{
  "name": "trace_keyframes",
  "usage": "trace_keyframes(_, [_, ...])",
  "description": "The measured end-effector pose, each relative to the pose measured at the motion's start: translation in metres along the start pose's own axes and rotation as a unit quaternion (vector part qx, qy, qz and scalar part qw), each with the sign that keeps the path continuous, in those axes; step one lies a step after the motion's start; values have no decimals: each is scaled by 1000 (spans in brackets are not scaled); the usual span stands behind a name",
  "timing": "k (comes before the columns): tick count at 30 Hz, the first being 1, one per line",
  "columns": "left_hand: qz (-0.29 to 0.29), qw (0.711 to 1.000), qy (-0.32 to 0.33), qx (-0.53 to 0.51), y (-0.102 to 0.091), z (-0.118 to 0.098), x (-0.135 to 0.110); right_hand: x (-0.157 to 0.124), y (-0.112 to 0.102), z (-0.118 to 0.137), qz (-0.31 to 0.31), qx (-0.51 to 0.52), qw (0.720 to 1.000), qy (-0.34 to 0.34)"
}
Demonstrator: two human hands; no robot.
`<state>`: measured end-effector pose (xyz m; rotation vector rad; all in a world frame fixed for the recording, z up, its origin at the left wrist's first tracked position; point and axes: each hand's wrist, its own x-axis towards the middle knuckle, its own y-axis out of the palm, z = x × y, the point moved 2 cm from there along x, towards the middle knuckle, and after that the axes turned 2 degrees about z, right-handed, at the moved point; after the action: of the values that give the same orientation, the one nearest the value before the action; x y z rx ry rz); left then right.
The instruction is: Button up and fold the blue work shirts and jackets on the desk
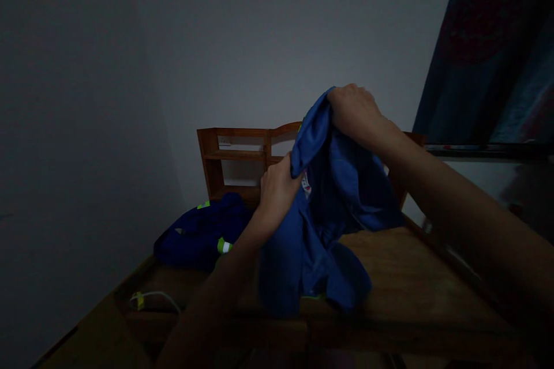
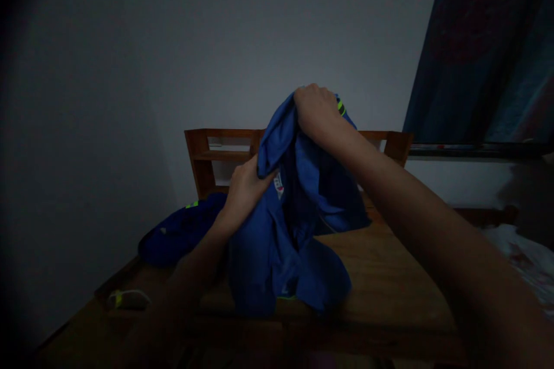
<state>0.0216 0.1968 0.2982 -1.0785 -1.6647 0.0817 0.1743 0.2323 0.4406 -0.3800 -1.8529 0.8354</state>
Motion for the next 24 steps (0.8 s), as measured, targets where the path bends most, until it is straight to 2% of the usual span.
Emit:
trace_keyframes(2, [29, 999, -15, 31, -3, 23, 20, -1, 4, -20, 30, -12, 999, -3])
trace_keyframes(4, [30, 998, 0, 58, -15, 39, 37, -5, 9, -40, 89, -21, 996, -16])
trace_keyframes(6, [34, 995, 32, 87, -29, 42, 49, -10, 15, -56, 155, -11, 987, -45])
trace_keyframes(8, [34, 990, 43, 133, -42, 38, 60, -14, 20, -70, 173, -7, 984, -50])
trace_keyframes(12, [-1, 973, 19, 231, -52, 29, 80, -17, 26, -96, 115, -29, 993, 15])
trace_keyframes(14, [6, 967, 13, 256, -52, 31, 90, -18, 26, -106, 90, -36, 993, 63])
trace_keyframes(16, [20, 961, -5, 276, -52, 40, 100, -21, 23, -112, 71, -36, 991, 109])
trace_keyframes(19, [40, 950, -70, 301, -57, 61, 115, -26, 16, -116, 36, -36, 985, 167])
trace_keyframes(22, [69, 936, -149, 312, -70, 83, 129, -28, 8, -122, -18, -40, 975, 219])
trace_keyframes(24, [61, 933, -181, 305, -84, 97, 138, -28, 3, -131, -49, -40, 965, 256])
